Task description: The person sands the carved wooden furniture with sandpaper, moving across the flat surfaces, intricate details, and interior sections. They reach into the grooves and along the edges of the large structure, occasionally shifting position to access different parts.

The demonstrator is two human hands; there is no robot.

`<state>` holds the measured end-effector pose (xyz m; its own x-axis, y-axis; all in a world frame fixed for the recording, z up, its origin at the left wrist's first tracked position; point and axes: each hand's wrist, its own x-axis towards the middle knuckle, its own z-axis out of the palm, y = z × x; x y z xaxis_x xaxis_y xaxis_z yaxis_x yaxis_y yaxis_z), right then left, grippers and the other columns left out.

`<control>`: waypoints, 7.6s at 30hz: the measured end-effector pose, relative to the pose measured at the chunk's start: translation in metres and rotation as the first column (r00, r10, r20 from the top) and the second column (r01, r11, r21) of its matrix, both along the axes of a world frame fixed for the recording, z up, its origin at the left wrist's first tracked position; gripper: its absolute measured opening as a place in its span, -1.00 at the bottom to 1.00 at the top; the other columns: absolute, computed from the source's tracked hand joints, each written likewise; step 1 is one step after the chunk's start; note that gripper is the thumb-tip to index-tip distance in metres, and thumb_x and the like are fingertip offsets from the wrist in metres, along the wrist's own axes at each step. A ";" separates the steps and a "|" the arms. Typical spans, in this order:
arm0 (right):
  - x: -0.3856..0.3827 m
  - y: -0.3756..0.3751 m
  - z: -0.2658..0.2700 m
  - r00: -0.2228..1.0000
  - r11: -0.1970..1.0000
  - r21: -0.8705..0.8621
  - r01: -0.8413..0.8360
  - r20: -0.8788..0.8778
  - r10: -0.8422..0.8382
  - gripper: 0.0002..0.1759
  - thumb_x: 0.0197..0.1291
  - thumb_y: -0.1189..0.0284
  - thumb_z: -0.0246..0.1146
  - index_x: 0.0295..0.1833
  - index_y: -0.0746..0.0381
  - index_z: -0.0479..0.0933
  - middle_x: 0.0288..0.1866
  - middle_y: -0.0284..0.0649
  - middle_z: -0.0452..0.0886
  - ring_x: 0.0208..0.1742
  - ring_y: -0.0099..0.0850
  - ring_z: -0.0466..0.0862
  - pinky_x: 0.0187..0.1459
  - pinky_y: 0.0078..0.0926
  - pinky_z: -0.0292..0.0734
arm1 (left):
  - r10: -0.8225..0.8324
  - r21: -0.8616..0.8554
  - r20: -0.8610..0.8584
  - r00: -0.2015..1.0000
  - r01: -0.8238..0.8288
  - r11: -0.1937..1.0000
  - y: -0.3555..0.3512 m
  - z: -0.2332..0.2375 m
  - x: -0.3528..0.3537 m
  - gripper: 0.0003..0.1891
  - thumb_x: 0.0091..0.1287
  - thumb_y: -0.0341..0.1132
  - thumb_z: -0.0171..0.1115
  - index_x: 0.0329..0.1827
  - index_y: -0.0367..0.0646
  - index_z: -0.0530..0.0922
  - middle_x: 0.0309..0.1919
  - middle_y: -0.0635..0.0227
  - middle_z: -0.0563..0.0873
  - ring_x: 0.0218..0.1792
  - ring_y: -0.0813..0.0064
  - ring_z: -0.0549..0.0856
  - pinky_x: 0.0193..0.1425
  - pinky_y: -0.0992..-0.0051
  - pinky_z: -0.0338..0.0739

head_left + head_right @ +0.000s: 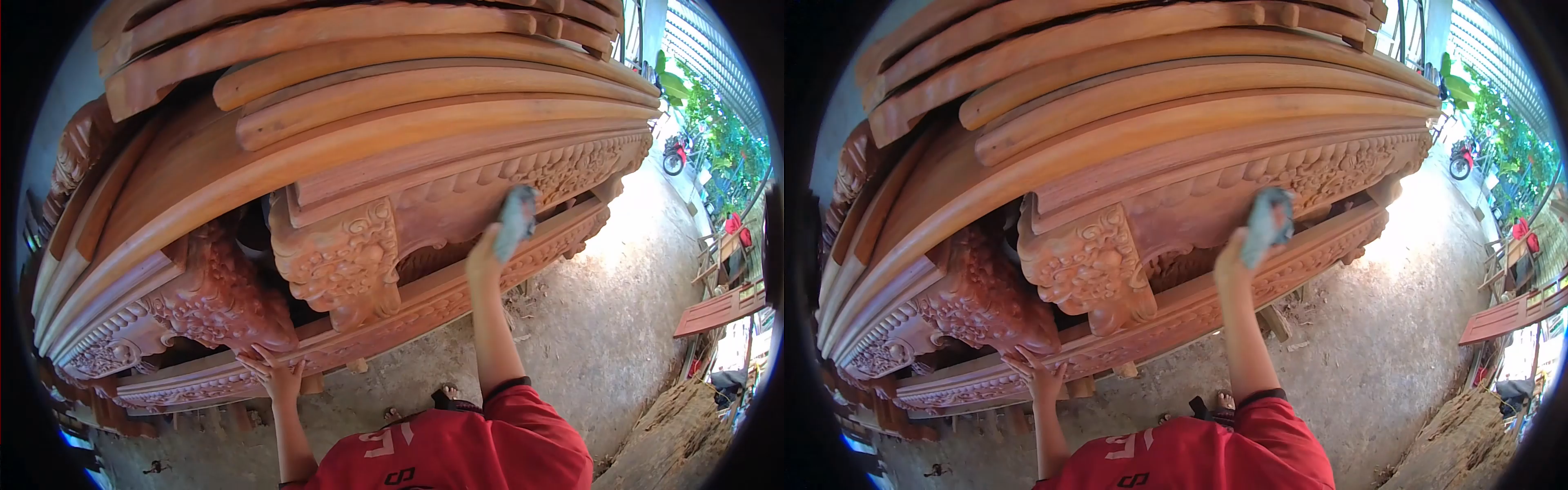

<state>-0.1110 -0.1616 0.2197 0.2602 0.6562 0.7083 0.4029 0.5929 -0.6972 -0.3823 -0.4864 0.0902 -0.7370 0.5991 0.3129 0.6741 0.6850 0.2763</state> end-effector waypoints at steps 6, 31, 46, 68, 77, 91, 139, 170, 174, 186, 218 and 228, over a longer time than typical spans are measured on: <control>-0.035 -0.046 0.003 0.844 0.987 0.073 -0.145 0.530 0.084 -0.38 0.09 0.22 0.08 0.29 0.15 0.21 0.28 -0.11 0.24 0.38 -0.16 0.13 0.32 0.18 -0.31 | 0.087 0.034 -0.027 0.996 -0.086 0.996 0.012 -0.009 0.002 0.20 -0.06 -0.14 0.42 0.39 -0.19 -0.40 0.27 -0.33 -0.53 0.35 -0.26 -0.20 0.37 0.09 0.01; 0.047 0.063 0.033 0.996 0.982 0.177 0.069 -0.073 -0.057 -0.29 0.33 0.09 -0.20 0.36 0.43 -0.05 0.43 0.04 -0.08 0.46 -0.15 -0.14 0.39 -0.26 -0.33 | 0.151 -0.090 0.112 0.982 -0.141 0.986 0.012 -0.026 -0.012 0.24 -0.04 -0.16 0.42 0.33 -0.35 -0.51 0.23 -0.30 -0.64 0.38 -0.17 -0.19 0.38 0.27 0.09; 0.029 0.051 0.065 0.998 0.977 0.213 0.002 -0.056 0.010 -0.32 0.35 0.05 -0.24 0.26 0.46 0.15 0.32 0.04 0.17 0.37 -0.16 0.14 0.36 -0.26 -0.12 | 0.165 -0.058 0.137 0.977 -0.158 0.986 0.018 -0.006 -0.001 0.31 -0.13 -0.06 0.47 0.34 -0.28 -0.51 0.25 -0.29 -0.60 0.34 -0.27 -0.09 0.28 0.17 0.23; -0.029 -0.023 0.060 0.825 0.896 0.304 -0.323 0.554 0.109 -0.44 0.27 0.08 -0.14 0.24 0.20 0.29 0.28 -0.13 0.31 0.42 -0.18 0.06 0.32 0.06 -0.51 | 0.141 -0.014 0.129 0.982 -0.140 0.990 0.018 -0.003 0.002 0.30 -0.16 -0.04 0.47 0.36 -0.27 -0.44 0.25 -0.26 -0.62 0.39 -0.12 -0.18 0.35 0.28 0.17; -0.020 0.008 0.083 0.976 0.932 0.304 -0.195 -0.029 0.214 -0.45 0.31 0.16 -0.13 0.23 0.36 0.27 0.26 -0.03 0.30 0.38 -0.22 0.13 0.37 -0.18 -0.18 | 0.165 0.000 0.127 0.978 -0.166 0.986 0.018 -0.006 0.002 0.28 -0.17 -0.08 0.48 0.37 -0.27 -0.39 0.27 -0.29 -0.53 0.37 -0.16 -0.12 0.31 0.23 0.22; -0.051 -0.055 0.067 0.892 0.907 0.240 -0.347 0.382 0.240 -0.38 0.18 0.23 0.01 0.32 0.29 0.16 0.41 0.00 0.03 0.46 -0.03 -0.19 0.29 0.20 -0.47 | 0.312 -0.076 0.164 0.936 -0.303 0.950 0.024 -0.002 0.005 0.21 -0.12 -0.06 0.45 0.39 -0.29 -0.31 0.30 -0.25 -0.51 0.34 -0.18 0.05 0.27 0.26 0.27; -0.254 -0.213 0.098 0.494 0.490 0.062 -0.869 0.122 0.861 -0.65 0.27 0.47 -0.11 0.03 0.47 0.42 0.01 -0.06 0.52 0.07 -0.28 0.48 0.16 -0.41 0.24 | -0.067 -0.118 0.816 0.574 0.279 0.953 -0.155 -0.052 0.014 -0.11 0.13 0.22 0.08 0.33 -0.32 0.09 0.10 -0.17 0.42 0.09 -0.01 0.47 0.15 0.27 0.35; -0.230 -0.230 0.034 0.616 0.615 0.229 -0.754 0.573 0.541 -0.64 0.14 0.46 0.12 0.09 0.07 0.45 0.19 -0.32 0.46 0.31 -0.34 0.31 0.27 0.26 -0.35 | -0.315 0.267 0.726 0.611 0.171 0.948 -0.153 -0.006 0.015 -0.34 0.21 0.00 0.13 0.22 -0.35 0.29 0.04 -0.08 0.50 0.09 0.07 0.50 0.13 0.32 0.37; -0.222 -0.229 0.013 0.595 0.598 0.228 -0.768 0.599 0.536 -0.56 0.12 0.46 0.13 0.17 0.08 0.38 0.26 -0.30 0.37 0.32 -0.32 0.29 0.24 0.32 -0.31 | -0.401 0.414 0.606 0.686 0.159 0.896 -0.144 0.054 0.012 -0.46 0.24 -0.13 0.14 0.17 -0.32 0.34 0.00 -0.03 0.55 0.05 0.13 0.54 0.07 0.34 0.42; -0.158 -0.210 0.012 0.341 0.333 0.109 -0.937 0.504 0.793 -0.64 0.15 0.40 0.06 0.07 0.26 0.45 0.15 -0.09 0.46 0.29 -0.24 0.34 0.36 0.01 -0.40 | -0.261 0.328 0.463 0.847 0.110 0.938 -0.129 0.056 0.054 -0.54 0.19 -0.20 0.20 0.10 -0.27 0.42 -0.02 0.03 0.57 0.01 0.12 0.56 0.06 0.29 0.43; 0.014 0.011 0.101 0.999 0.875 0.483 0.040 0.007 -0.050 -0.74 0.22 0.52 0.01 -0.07 0.44 0.49 -0.07 -0.03 0.57 -0.04 -0.19 0.54 0.03 -0.30 0.37 | -0.363 0.577 0.222 0.905 0.178 0.797 -0.062 0.040 0.083 -0.85 0.24 -0.42 0.10 -0.22 -0.24 0.60 -0.41 0.22 0.69 -0.36 0.31 0.67 -0.28 0.47 0.50; -0.037 -0.030 0.152 1.000 0.746 0.666 -0.005 -0.018 0.022 -0.71 0.27 0.43 0.05 -0.03 0.43 0.47 -0.01 -0.02 0.53 0.02 -0.27 0.52 0.06 -0.43 0.34 | -0.284 0.562 0.209 0.936 0.123 0.818 -0.081 0.033 0.078 -0.85 0.27 -0.43 0.07 -0.24 -0.33 0.56 -0.44 0.22 0.69 -0.38 0.47 0.68 -0.27 0.54 0.50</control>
<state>-0.1482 -0.1920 0.3719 0.2768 0.0239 0.9606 0.3805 0.9153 -0.1324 -0.3041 -0.5672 0.1231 -0.7194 0.5431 0.4330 0.6235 0.2303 0.7471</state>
